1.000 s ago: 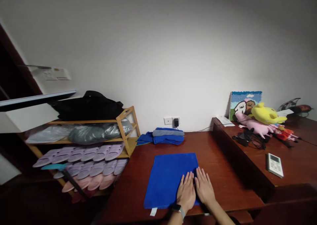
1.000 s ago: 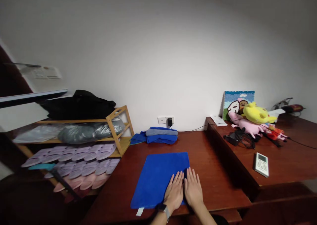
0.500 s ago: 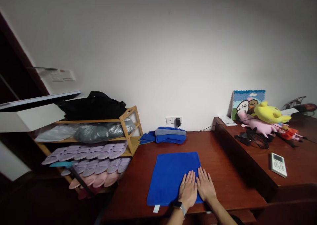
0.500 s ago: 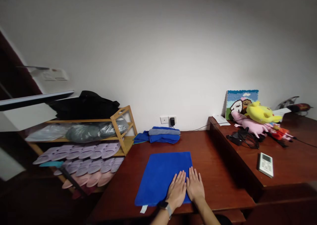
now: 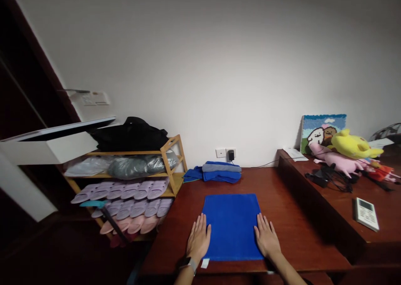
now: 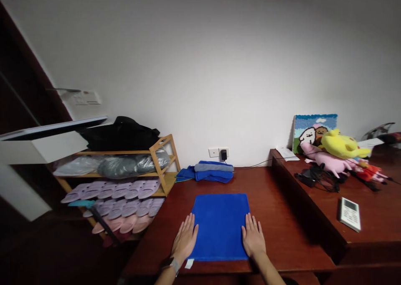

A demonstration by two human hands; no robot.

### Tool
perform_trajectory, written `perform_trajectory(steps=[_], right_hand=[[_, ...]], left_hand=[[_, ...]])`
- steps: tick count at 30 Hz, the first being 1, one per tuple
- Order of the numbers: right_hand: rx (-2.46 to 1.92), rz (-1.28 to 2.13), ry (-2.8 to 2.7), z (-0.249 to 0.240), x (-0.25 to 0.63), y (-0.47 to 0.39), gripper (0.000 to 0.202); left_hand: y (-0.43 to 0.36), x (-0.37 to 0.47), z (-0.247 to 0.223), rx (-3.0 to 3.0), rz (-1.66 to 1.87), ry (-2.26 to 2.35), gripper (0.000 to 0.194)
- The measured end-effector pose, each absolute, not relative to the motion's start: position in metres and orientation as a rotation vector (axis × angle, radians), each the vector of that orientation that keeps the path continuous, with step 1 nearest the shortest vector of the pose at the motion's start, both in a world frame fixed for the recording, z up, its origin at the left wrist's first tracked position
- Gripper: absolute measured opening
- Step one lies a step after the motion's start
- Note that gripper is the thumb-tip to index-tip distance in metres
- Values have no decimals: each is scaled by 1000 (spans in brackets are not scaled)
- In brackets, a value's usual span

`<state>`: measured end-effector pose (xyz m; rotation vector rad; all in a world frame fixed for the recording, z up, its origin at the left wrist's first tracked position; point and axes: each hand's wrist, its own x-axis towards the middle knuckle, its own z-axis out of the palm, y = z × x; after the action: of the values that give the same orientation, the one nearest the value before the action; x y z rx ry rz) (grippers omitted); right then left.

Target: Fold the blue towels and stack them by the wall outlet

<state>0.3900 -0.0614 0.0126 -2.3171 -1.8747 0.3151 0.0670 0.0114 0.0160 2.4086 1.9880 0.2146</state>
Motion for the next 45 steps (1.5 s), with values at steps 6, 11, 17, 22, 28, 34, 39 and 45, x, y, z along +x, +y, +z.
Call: perform_trajectory(steps=[6, 11, 17, 22, 28, 34, 39, 45], right_hand=[[-2335, 302, -1845, 29, 391, -33, 70], [-2341, 367, -1844, 36, 389, -2, 71], [-2311, 384, -1792, 24, 389, 2, 71], [-2315, 401, -1783, 25, 390, 2, 71], [-2340, 383, -1830, 28, 391, 0, 69], [-2316, 335, -1948, 24, 392, -1, 65], [-2355, 360, -1821, 23, 391, 2, 70], [-2344, 374, -1802, 20, 391, 2, 71]], left_hand=[[10, 70, 11, 2430, 304, 1959, 67], [15, 65, 2, 2469, 287, 1979, 65], [22, 57, -11, 2580, 352, 1966, 61], [18, 79, 7, 2758, 520, 1781, 60], [13, 202, 39, 2832, 463, 1190, 58], [31, 260, 19, 2630, 304, 1303, 65], [54, 185, 22, 2551, 221, 1591, 72], [74, 91, 26, 2468, 199, 1821, 71]])
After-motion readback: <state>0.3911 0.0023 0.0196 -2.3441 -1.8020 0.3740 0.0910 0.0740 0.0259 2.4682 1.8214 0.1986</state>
